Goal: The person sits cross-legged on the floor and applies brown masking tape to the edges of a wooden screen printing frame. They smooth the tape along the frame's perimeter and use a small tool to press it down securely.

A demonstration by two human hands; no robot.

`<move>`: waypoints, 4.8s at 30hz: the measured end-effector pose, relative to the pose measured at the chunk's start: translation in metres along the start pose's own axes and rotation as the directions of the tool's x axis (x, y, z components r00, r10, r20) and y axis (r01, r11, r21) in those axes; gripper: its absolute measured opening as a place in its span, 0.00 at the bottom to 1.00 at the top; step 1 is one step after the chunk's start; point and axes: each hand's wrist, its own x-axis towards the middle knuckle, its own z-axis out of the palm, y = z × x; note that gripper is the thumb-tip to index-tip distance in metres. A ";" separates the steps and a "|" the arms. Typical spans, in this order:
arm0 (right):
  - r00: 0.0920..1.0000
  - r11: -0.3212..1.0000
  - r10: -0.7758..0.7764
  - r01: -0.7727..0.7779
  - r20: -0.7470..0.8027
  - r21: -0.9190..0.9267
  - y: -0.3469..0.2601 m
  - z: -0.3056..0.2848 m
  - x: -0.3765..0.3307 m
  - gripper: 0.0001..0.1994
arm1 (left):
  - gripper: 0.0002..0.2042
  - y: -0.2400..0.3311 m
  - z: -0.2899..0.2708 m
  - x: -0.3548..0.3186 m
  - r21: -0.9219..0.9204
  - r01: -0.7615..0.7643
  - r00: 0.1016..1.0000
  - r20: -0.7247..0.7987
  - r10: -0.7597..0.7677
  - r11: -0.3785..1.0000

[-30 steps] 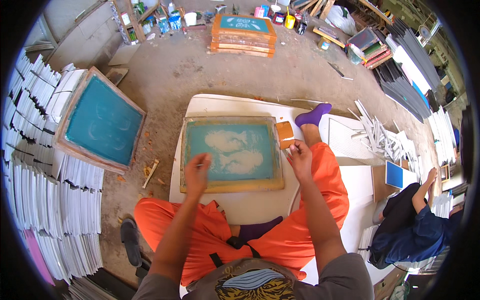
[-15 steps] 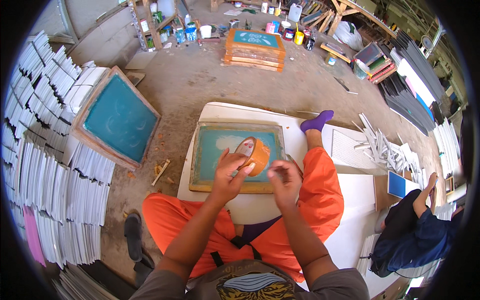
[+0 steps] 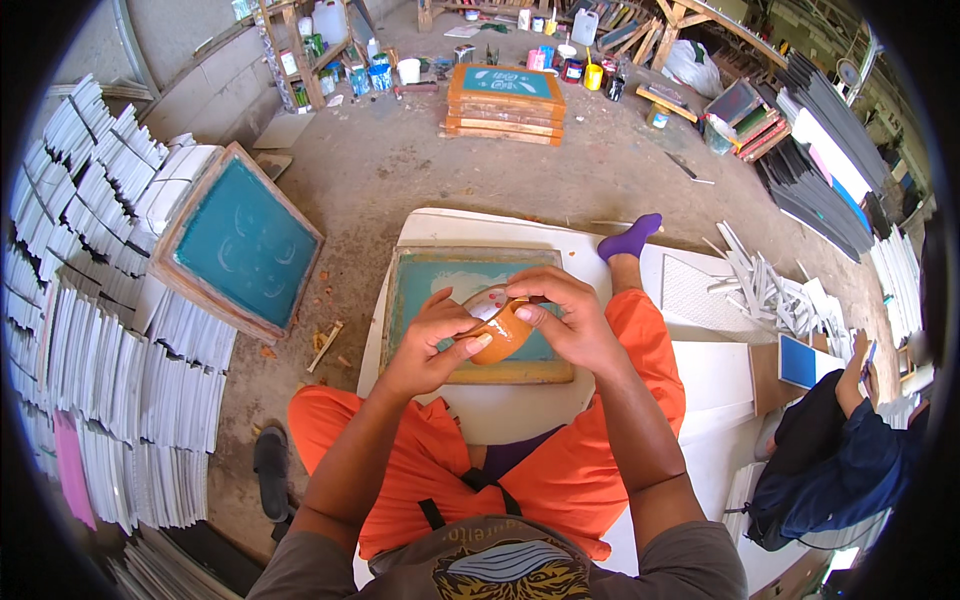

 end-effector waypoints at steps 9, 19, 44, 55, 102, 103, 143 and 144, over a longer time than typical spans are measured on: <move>0.996 0.998 0.043 -0.039 -0.074 0.045 0.002 0.004 -0.008 0.06 | 0.08 -0.004 0.000 -0.001 -0.056 0.028 0.999 0.028 -0.027 0.998; 0.994 0.994 0.046 -0.036 -0.099 0.107 0.009 0.010 -0.009 0.04 | 0.08 -0.006 -0.002 0.000 -0.094 0.047 0.998 0.034 -0.044 0.994; 0.987 0.990 0.051 -0.030 -0.155 0.140 0.002 0.016 -0.028 0.04 | 0.11 -0.010 -0.002 -0.005 -0.254 0.142 0.990 0.040 -0.136 0.957; 0.983 0.994 0.022 -0.002 -0.181 0.109 0.002 0.019 -0.038 0.03 | 0.11 -0.015 0.004 -0.009 -0.278 0.143 0.989 0.011 -0.146 0.950; 0.775 0.947 0.309 -0.307 -0.551 0.099 -0.028 0.069 -0.050 0.07 | 0.11 -0.011 0.027 -0.021 -0.100 -0.156 0.947 -0.296 0.121 0.983; 0.763 0.936 0.344 -0.324 -0.547 0.137 -0.026 0.069 -0.050 0.06 | 0.11 -0.012 0.027 -0.021 -0.088 -0.153 0.949 -0.292 0.121 0.984; 0.819 0.900 0.427 -0.426 -0.383 0.091 -0.048 0.054 -0.048 0.04 | 0.12 -0.033 0.067 -0.024 0.266 -0.204 0.862 -0.407 0.302 0.942; 0.822 0.903 0.422 -0.419 -0.384 0.096 -0.049 0.055 -0.048 0.04 | 0.12 -0.032 0.067 -0.024 0.265 -0.205 0.862 -0.407 0.302 0.942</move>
